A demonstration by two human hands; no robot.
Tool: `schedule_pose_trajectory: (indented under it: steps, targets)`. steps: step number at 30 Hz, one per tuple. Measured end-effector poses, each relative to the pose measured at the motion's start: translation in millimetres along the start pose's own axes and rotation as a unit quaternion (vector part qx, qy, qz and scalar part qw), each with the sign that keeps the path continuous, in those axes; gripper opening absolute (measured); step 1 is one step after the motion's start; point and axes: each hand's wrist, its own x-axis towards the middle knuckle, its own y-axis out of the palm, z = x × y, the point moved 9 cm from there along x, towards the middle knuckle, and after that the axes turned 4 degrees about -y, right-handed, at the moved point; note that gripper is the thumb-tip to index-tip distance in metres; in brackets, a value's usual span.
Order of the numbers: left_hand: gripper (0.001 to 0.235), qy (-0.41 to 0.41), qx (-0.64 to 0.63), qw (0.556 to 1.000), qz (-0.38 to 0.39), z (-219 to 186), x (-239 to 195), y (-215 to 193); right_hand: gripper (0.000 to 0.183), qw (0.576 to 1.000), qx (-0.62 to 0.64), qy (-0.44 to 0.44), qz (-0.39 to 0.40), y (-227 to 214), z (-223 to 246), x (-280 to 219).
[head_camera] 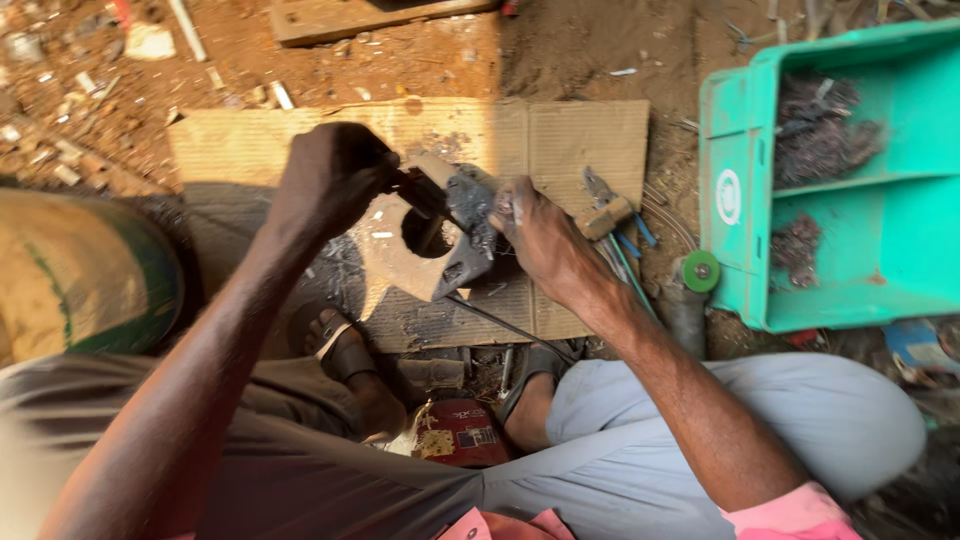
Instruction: The person sits on the ground and uses a hammer and chisel to break apart a metal component, then uses an angle grinder to cut and smooth the edges. They separate copper windings from the metal housing and place them into a green crate.
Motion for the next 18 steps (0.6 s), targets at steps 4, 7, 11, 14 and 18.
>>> schedule_pose_trajectory:
  steps: [4,7,11,14,18]
  targets:
    - [0.025,-0.027,-0.019,0.999,0.011,2.2,-13.2,-10.5,0.019,0.972,-0.057,-0.113,-0.196,-59.9,8.1,-22.7]
    - [0.027,-0.061,0.005,0.998,0.013,1.4,-20.0,-16.4,0.019,0.959,-0.108,-0.011,-0.262,-123.0,-49.8,-45.9]
    - [0.03,-0.079,-0.04,0.996,0.006,-9.3,-27.9,-22.7,0.089,0.87,-0.27,0.162,-0.38,-222.7,-128.9,-127.0]
    - [0.03,-0.09,-0.083,0.992,0.008,-12.9,-32.4,-23.6,0.08,0.854,-0.274,0.184,-0.402,-252.5,-148.0,-167.7]
    - [0.029,-0.087,-0.147,0.985,0.025,-10.3,-35.4,-20.8,0.051,0.914,-0.155,0.13,-0.35,-252.1,-131.5,-154.7]
